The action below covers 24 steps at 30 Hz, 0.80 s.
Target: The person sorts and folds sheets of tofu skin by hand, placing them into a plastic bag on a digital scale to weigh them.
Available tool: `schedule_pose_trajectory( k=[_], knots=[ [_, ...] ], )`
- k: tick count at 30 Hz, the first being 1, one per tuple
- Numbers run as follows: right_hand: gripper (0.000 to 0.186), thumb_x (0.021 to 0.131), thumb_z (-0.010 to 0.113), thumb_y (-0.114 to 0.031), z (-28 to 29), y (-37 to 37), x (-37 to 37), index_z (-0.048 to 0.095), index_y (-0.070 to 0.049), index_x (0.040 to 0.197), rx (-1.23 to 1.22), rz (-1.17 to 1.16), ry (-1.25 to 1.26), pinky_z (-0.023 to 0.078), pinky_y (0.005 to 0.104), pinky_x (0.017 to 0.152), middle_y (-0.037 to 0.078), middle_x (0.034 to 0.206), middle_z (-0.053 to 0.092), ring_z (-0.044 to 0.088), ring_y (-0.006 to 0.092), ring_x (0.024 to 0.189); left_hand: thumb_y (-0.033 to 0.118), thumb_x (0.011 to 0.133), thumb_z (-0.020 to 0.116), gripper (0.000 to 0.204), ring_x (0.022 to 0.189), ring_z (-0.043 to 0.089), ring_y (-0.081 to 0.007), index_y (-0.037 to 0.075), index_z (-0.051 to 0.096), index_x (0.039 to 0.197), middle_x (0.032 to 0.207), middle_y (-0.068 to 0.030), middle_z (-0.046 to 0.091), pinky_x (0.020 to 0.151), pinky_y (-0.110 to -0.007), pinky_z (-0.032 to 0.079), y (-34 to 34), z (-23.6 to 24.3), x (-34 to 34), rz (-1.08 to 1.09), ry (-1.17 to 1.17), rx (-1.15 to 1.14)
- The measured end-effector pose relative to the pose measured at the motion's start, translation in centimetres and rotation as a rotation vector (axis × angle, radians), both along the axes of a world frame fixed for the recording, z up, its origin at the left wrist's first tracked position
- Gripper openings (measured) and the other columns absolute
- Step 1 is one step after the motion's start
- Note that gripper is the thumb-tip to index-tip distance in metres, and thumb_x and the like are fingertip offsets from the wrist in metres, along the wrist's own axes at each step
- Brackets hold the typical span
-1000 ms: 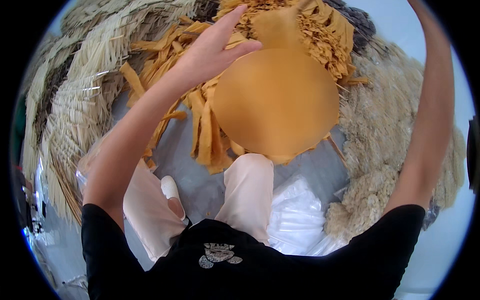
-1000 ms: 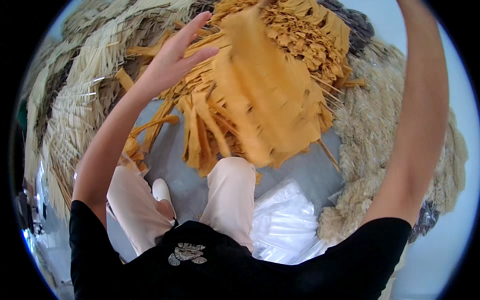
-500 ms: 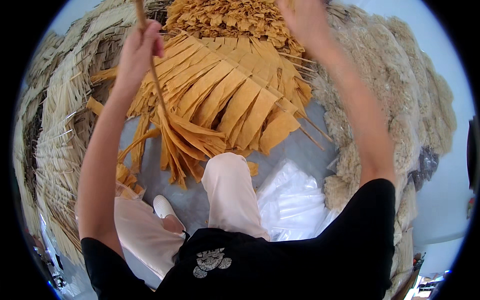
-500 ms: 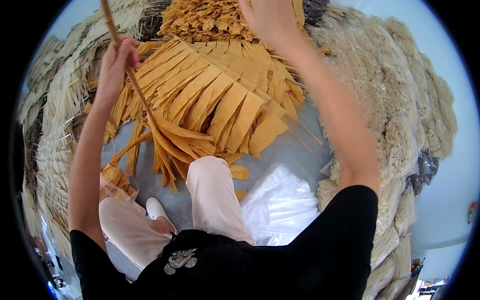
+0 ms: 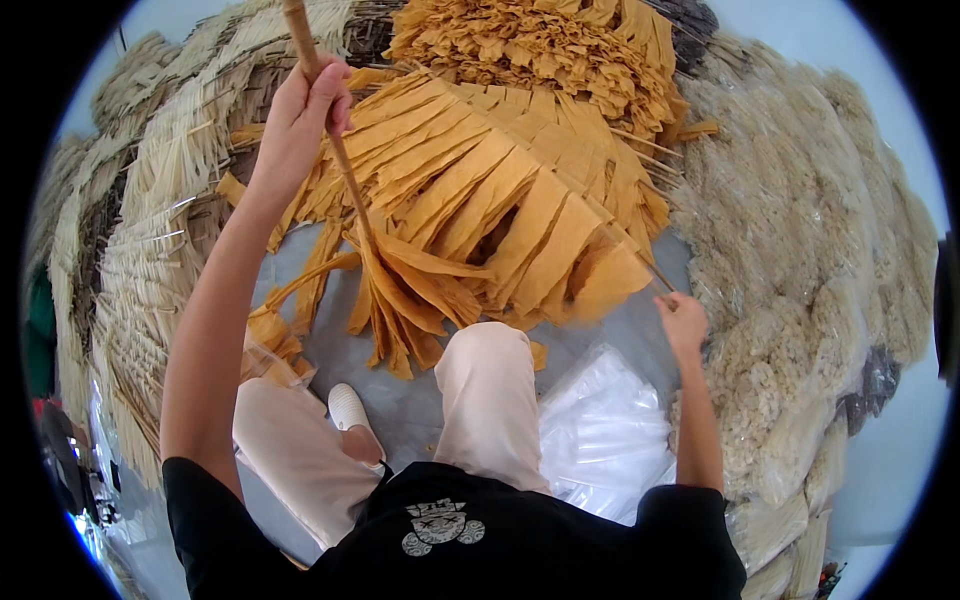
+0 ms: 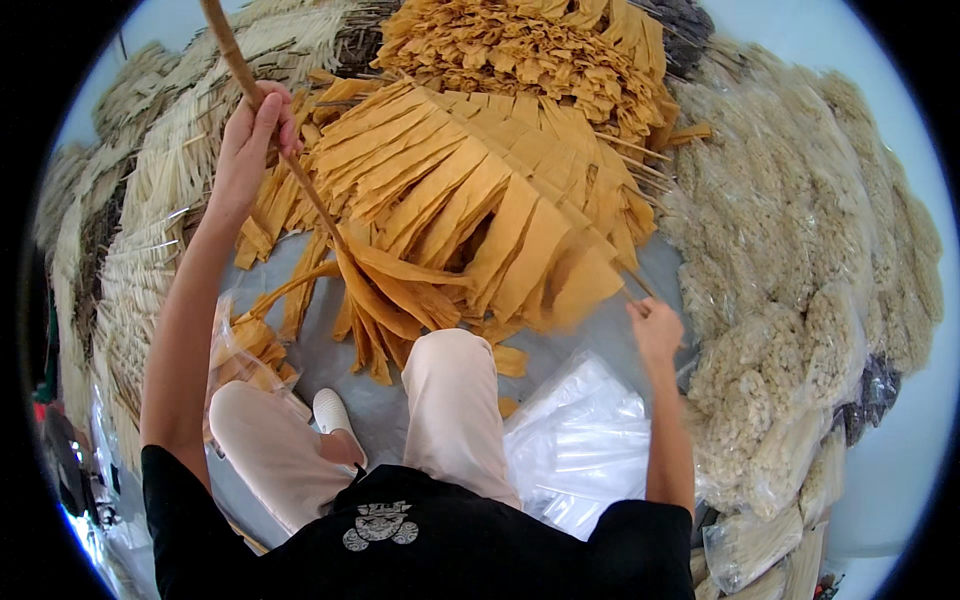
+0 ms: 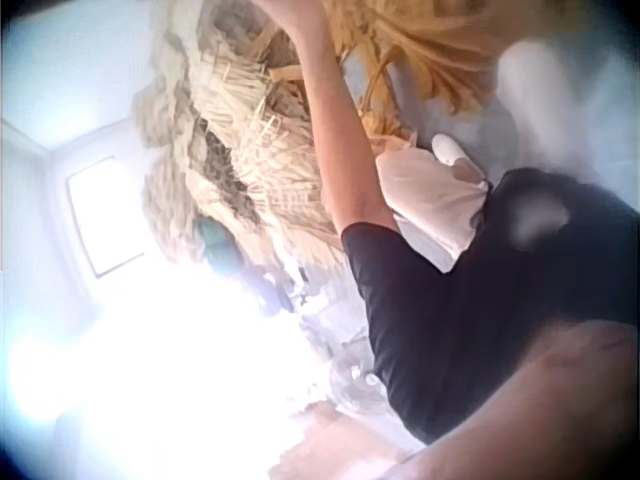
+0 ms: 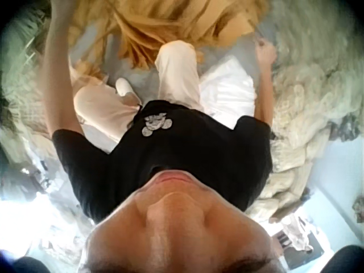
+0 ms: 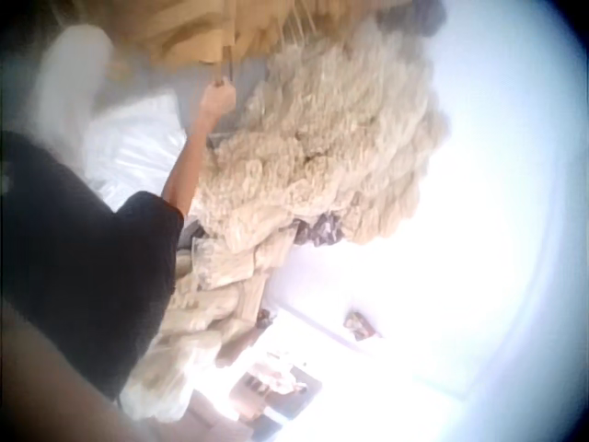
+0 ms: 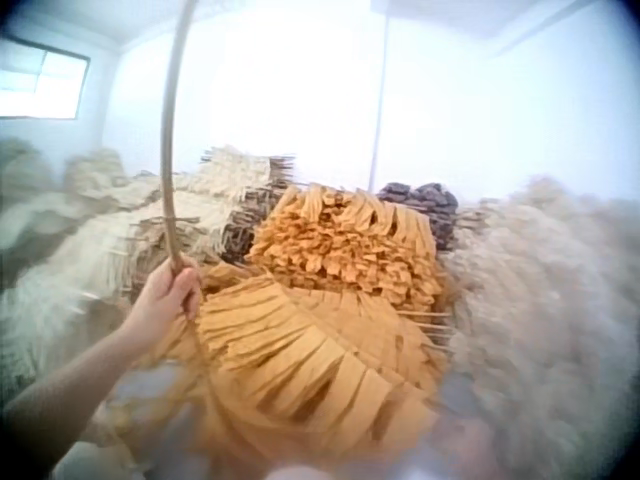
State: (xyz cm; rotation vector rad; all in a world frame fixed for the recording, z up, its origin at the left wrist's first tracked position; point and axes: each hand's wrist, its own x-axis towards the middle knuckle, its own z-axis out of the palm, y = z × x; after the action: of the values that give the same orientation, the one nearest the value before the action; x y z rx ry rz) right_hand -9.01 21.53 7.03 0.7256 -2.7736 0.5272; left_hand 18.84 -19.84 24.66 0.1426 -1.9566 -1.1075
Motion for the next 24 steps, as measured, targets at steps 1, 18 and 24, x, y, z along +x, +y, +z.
schedule_pose_trajectory(
  k=[1,18,24],
  knots=[
    [0.017,0.074,0.063,-0.029,2.9,0.1,0.8,0.066,-0.012,0.079,0.003,0.005,0.069,0.044,0.0381,0.057,0.011,0.067,0.062,0.059,0.0301,0.063,0.024,0.096,0.037,0.022,0.055,0.040,-0.0085,0.003,0.044,0.096,0.065,0.0011,0.039,0.060,-0.025,0.042,0.3,0.4,-0.1,-0.017,0.003,0.035],
    [0.013,0.082,0.057,-0.018,32.4,-1.5,2.8,0.059,-0.019,0.095,0.334,-0.052,1.163,0.038,0.0326,0.056,0.005,0.060,0.053,0.050,0.0195,0.060,0.018,0.094,0.042,0.013,0.046,0.039,-0.0061,0.006,0.045,0.092,0.056,0.0041,0.039,0.046,-0.018,0.036,6.8,8.9,1.5,-0.086,0.234,0.129],
    [0.016,0.083,0.054,-0.012,33.1,-2.3,4.1,0.058,-0.013,0.098,0.377,0.052,1.272,0.041,0.0301,0.068,0.006,0.075,0.059,0.052,0.0205,0.071,0.020,0.092,0.045,0.014,0.049,0.046,-0.0048,0.007,0.048,0.090,0.059,0.0033,0.048,0.045,-0.016,0.035,7.5,8.6,1.3,0.002,0.054,0.204]
  ],
)
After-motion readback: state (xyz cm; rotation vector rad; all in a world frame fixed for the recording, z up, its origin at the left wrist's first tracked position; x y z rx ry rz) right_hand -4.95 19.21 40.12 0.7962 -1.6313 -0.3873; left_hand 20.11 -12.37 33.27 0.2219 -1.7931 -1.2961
